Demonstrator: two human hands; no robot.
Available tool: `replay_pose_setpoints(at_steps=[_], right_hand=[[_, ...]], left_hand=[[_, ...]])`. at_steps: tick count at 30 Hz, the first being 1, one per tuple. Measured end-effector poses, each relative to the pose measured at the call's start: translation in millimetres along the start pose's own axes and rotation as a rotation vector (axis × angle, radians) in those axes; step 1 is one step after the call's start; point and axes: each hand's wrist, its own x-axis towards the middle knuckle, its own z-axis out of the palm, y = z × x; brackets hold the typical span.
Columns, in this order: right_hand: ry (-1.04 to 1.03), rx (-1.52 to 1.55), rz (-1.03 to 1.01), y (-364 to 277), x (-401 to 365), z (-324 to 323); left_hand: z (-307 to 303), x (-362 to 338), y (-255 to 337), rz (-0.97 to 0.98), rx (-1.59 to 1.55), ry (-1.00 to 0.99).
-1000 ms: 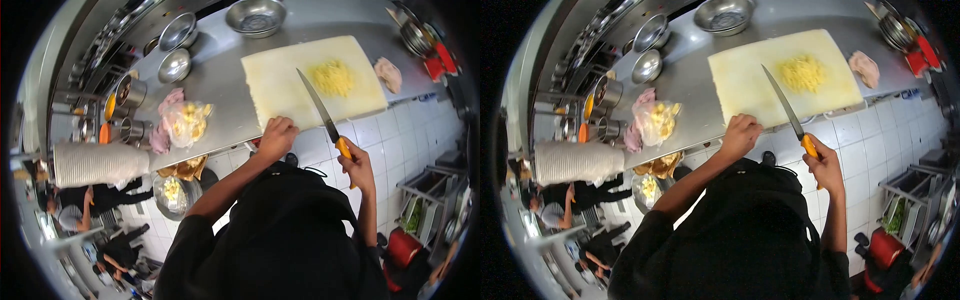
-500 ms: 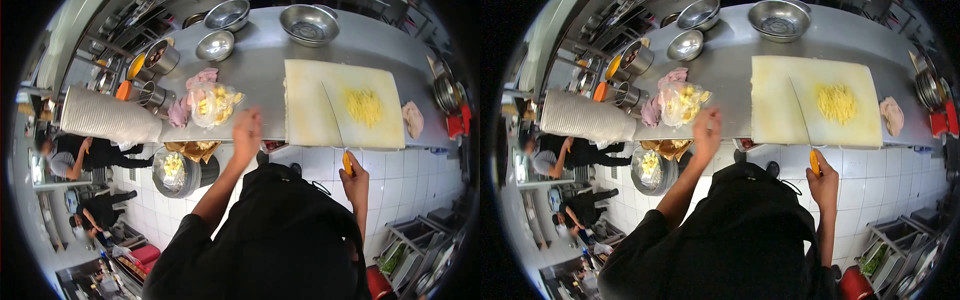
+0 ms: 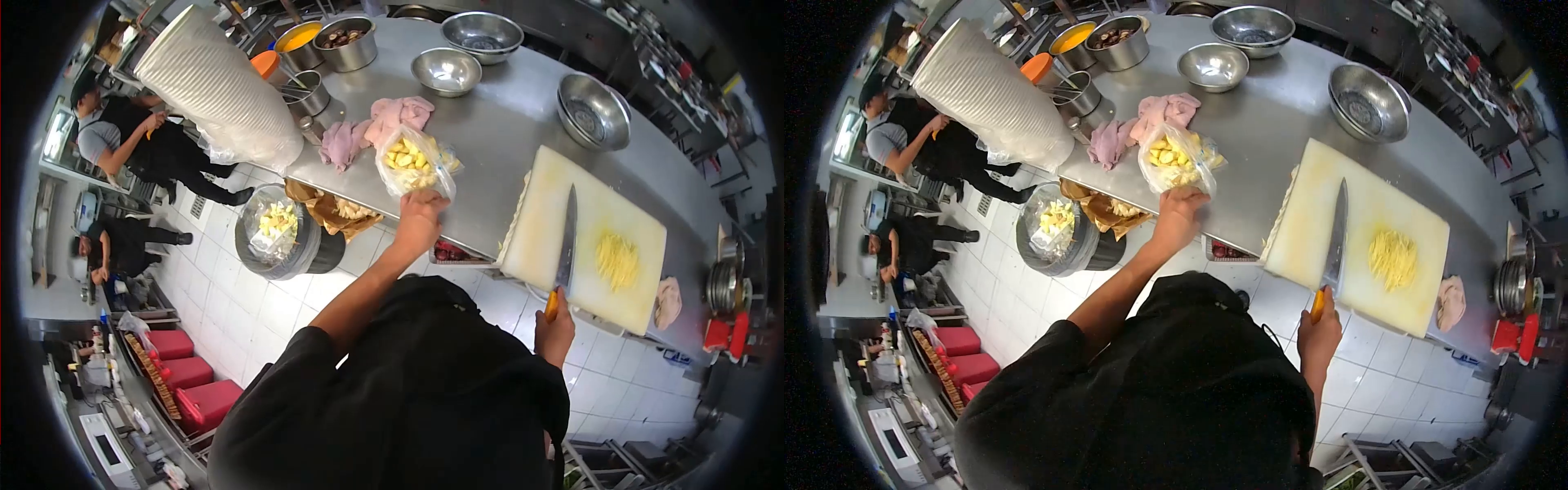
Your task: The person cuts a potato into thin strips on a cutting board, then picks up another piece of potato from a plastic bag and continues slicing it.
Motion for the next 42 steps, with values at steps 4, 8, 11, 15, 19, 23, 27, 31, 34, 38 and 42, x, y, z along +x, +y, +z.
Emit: replay_pose_setpoints(at_steps=[4, 8, 11, 15, 19, 23, 27, 31, 34, 38, 42], right_hand=[[0.043, 0.022, 0.032, -6, -3, 7], [0.063, 0.076, 0.052, 6, 4, 16], [0.065, 0.103, 0.112, -1, -1, 13], [0.074, 0.083, 0.187, -11, 0, 11], [0.071, 0.04, 0.232, -18, 1, 9], [0.054, 0.097, 0.298, -15, 3, 11], [0.093, 0.098, 0.313, -19, 3, 14], [0.071, 0.1, 0.35, -22, 3, 14], [0.075, 0.11, 0.346, -10, 6, 17], [0.074, 0.065, 0.307, -2, 7, 19], [0.06, 0.094, 0.335, -10, 7, 16]], left_hand=[[-19, 9, -4, -0.016, -0.144, 0.111], [-49, 21, -24, -0.135, -0.269, 0.273], [-57, 30, -53, -0.175, -0.297, 0.243], [-60, 51, -78, -0.103, -0.253, 0.193], [-56, 67, -86, -0.035, -0.172, 0.073], [-45, 66, -93, 0.033, -0.152, 0.046], [-40, 45, -88, 0.139, -0.214, 0.115], [-39, 37, -87, 0.176, -0.222, 0.073], [-44, 48, -86, 0.187, -0.239, 0.089], [-25, 90, -96, 0.27, -0.054, 0.041], [-9, 134, -109, 0.295, 0.1, -0.137]])
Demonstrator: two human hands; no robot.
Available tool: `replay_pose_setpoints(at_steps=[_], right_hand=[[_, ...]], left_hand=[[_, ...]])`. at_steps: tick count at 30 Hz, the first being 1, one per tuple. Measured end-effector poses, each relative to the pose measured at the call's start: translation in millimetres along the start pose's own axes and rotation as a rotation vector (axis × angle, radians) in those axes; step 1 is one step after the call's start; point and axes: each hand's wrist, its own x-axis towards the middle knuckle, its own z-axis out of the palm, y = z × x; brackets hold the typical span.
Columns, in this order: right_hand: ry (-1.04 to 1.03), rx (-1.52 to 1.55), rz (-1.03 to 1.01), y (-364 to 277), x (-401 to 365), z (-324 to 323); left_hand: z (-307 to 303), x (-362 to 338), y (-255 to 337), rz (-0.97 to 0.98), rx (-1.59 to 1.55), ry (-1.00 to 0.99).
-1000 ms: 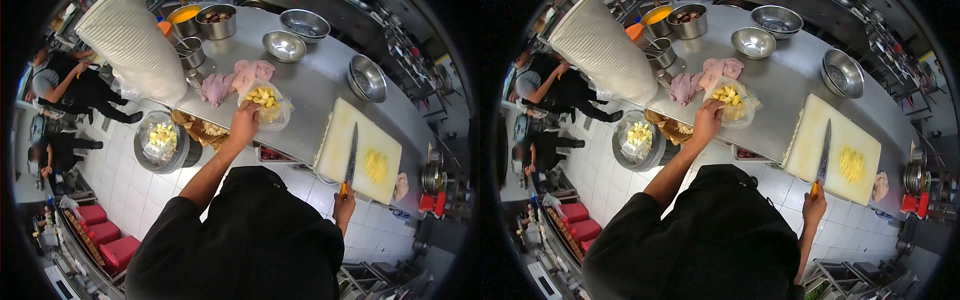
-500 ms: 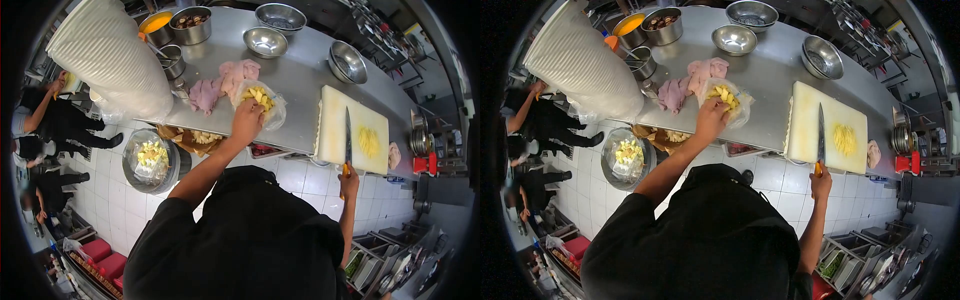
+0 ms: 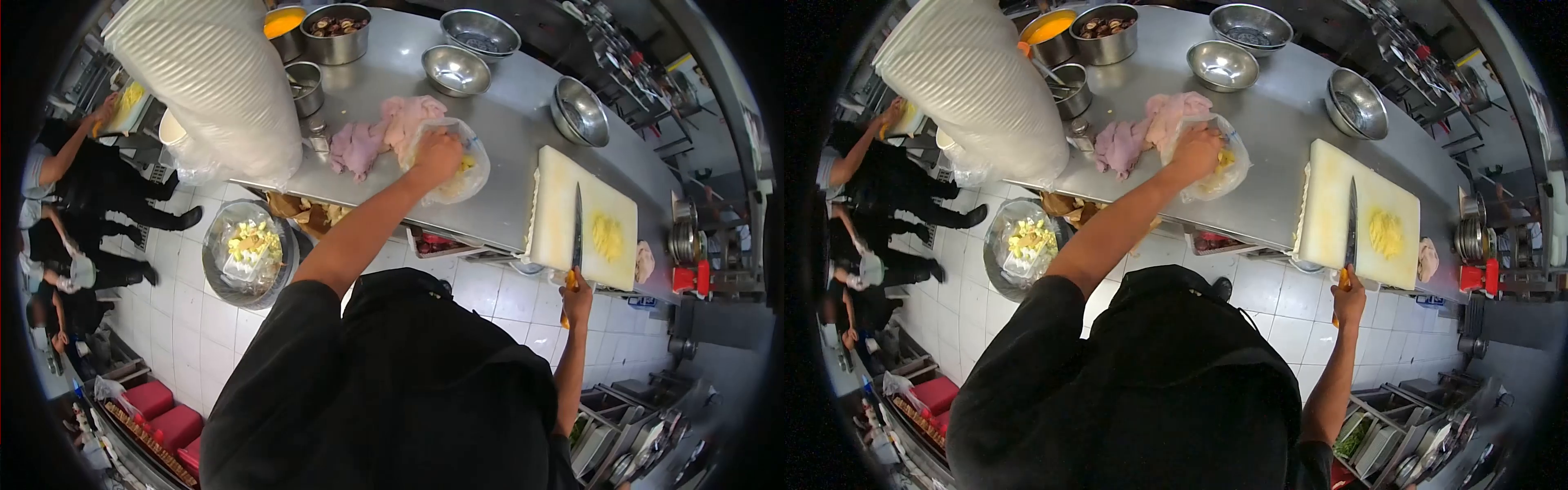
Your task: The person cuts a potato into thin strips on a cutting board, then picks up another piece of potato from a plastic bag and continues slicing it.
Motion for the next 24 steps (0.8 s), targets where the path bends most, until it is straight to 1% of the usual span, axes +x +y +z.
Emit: replay_pose_setpoints(at_steps=[1, 3, 4, 5, 6, 8, 10, 11, 14, 17, 20, 23, 24], right_hand=[[0.0, 0.002, 0.008, -2, -3, -1], [0.0, 0.012, 0.032, -9, -5, -2], [0.025, -0.002, -0.02, -5, -5, 0], [0.05, -0.016, -0.071, -1, -3, 3], [0.075, -0.032, -0.125, 2, -2, 4], [0.064, -0.055, -0.05, 1, -2, 4], [0.047, -0.056, 0.014, -6, -5, 3], [0.048, -0.064, 0.012, -9, -7, 2], [0.053, -0.087, -0.008, -10, -7, 0], [0.075, -0.101, -0.036, -7, -8, 3], [0.099, -0.107, -0.063, -7, -9, 4], [0.117, -0.117, -0.111, 2, -5, 7], [0.103, -0.099, -0.079, -2, -7, 7]], left_hand=[[5, 9, -6, 0.012, 0.006, -0.074], [-4, 31, -14, -0.039, -0.029, -0.331], [-10, 39, -17, -0.061, -0.041, -0.461], [-12, 43, -22, 0.001, -0.08, -0.401], [-14, 44, -22, -0.004, -0.08, -0.425], [-16, 52, -21, -0.02, -0.077, -0.463], [-15, 51, -16, -0.082, -0.079, -0.389], [-11, 49, -13, -0.114, -0.083, -0.355], [0, 39, -17, -0.13, -0.153, -0.175], [-22, 26, -19, -0.108, -0.331, -0.042], [-25, 11, -39, -0.239, -0.863, -0.006], [-81, -15, -17, -0.503, -1.325, -0.015], [-84, -22, -16, -0.538, -1.364, 0.0]])
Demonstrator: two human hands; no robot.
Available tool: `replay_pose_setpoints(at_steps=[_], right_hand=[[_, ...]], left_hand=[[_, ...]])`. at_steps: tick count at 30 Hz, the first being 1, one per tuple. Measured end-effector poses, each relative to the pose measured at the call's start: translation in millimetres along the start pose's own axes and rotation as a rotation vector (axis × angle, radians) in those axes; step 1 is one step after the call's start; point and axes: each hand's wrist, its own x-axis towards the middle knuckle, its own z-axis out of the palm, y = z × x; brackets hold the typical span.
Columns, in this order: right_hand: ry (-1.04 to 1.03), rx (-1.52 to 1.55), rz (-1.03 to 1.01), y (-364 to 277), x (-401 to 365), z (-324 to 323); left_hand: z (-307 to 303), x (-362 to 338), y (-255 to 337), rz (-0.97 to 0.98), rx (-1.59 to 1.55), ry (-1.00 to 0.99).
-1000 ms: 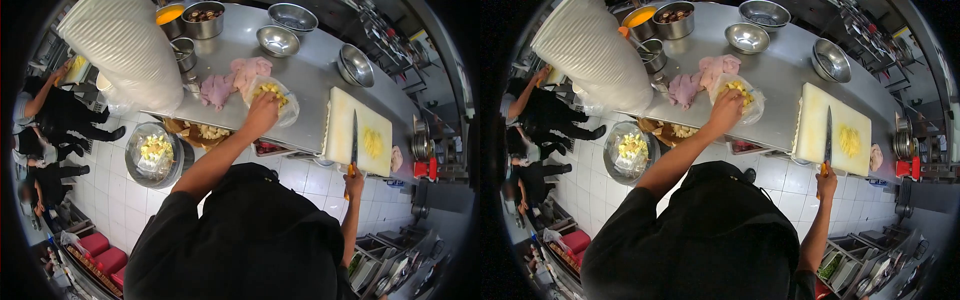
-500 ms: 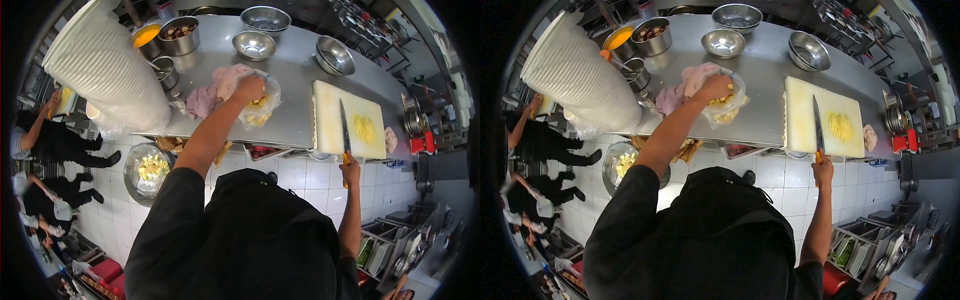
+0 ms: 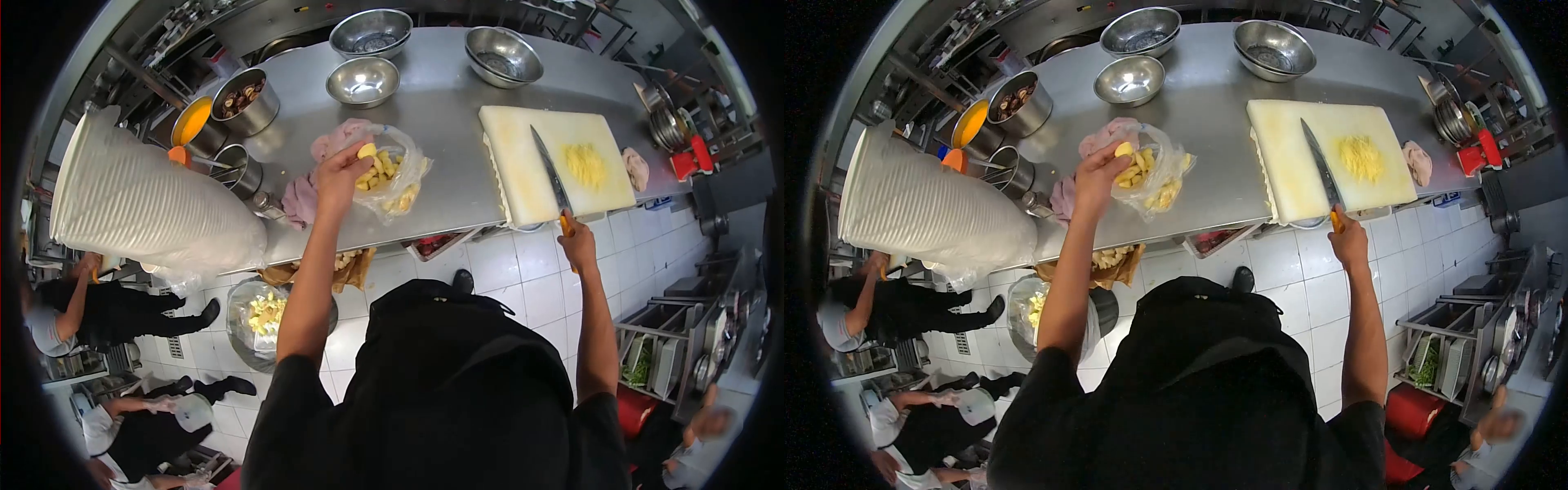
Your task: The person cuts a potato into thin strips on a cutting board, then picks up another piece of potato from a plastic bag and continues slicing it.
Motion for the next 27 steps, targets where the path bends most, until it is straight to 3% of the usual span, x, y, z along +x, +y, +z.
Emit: replay_pose_setpoints(at_steps=[6, 11, 19, 27], right_hand=[[-0.057, -0.003, 0.08, -13, -2, -10], [-0.017, 0.009, -0.017, 7, 0, 0], [0.006, 0.071, -0.085, 12, -3, 2], [-0.05, 0.277, -0.12, 17, -2, 0]], left_hand=[[15, -43, 21, 0.004, -0.215, -0.026], [55, -58, 24, -0.008, -0.382, -0.137], [171, -48, -13, -0.059, 0.006, -0.314], [282, -14, -83, 0.049, 0.498, -0.448]])
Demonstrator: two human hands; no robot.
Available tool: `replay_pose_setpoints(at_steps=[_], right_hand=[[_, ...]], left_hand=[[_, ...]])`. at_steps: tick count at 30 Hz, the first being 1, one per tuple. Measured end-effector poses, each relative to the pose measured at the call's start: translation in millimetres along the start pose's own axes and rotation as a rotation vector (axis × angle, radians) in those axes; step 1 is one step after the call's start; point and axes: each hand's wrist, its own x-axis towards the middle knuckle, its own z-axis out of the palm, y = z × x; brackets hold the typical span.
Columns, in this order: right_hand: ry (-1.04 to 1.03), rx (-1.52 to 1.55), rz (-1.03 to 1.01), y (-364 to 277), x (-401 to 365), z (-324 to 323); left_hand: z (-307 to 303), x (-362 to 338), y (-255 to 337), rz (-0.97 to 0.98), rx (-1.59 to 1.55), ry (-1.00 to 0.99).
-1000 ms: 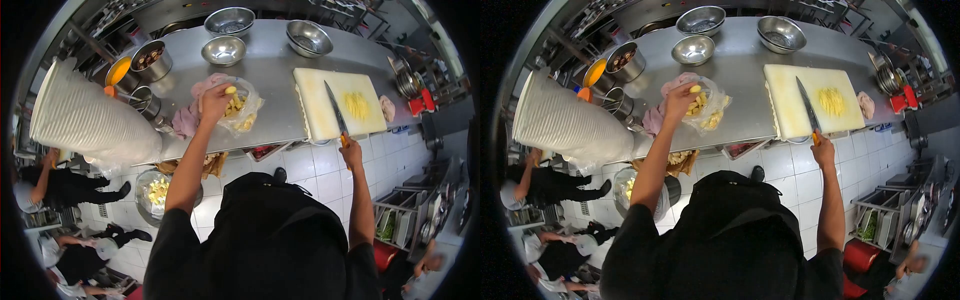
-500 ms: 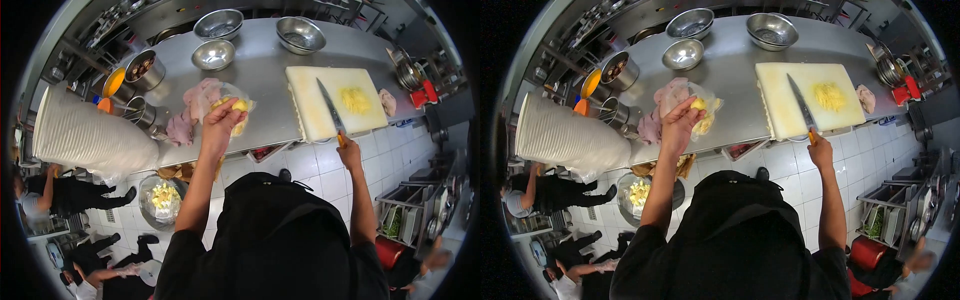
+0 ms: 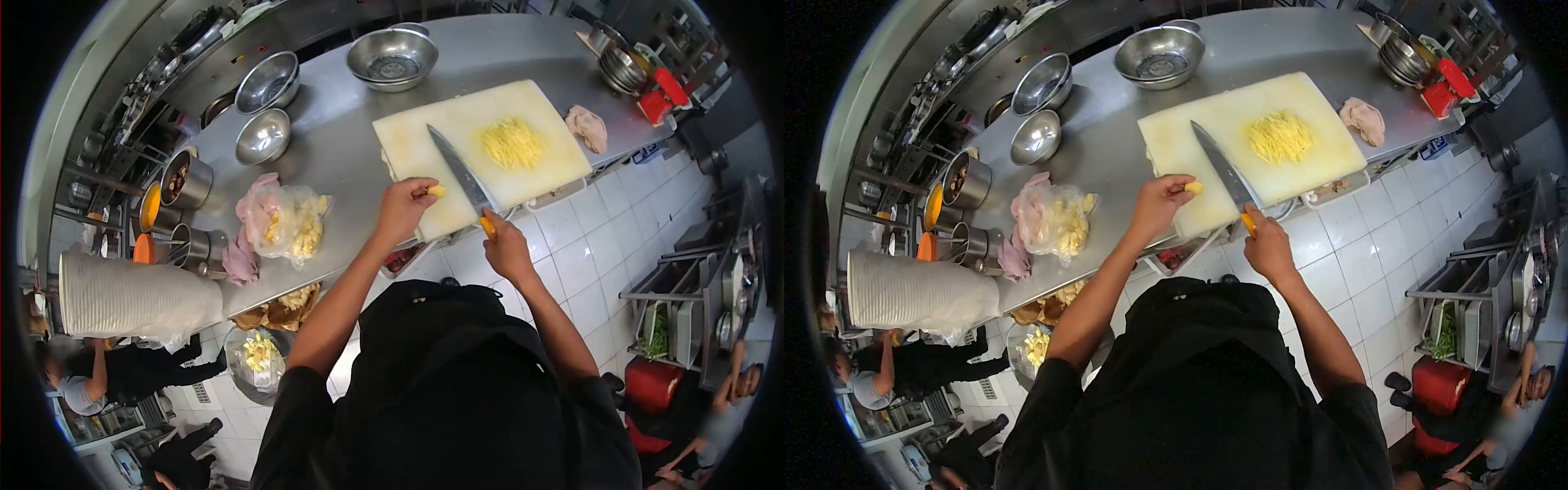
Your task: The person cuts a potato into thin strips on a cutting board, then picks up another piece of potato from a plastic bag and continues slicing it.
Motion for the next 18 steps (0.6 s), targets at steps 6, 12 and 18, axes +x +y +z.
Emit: replay_pose_setpoints(at_steps=[6, 12, 18], right_hand=[[-0.055, 0.034, -0.01, 2, 2, -7], [-0.063, 0.072, -0.03, 9, 2, -4], [-0.063, 0.076, -0.05, 6, -1, -9]], left_hand=[[15, 24, -1, 0.208, 0.268, 0.078], [20, 6, 4, 0.485, 0.499, 0.164], [31, -11, 6, 0.63, 0.619, 0.094]])
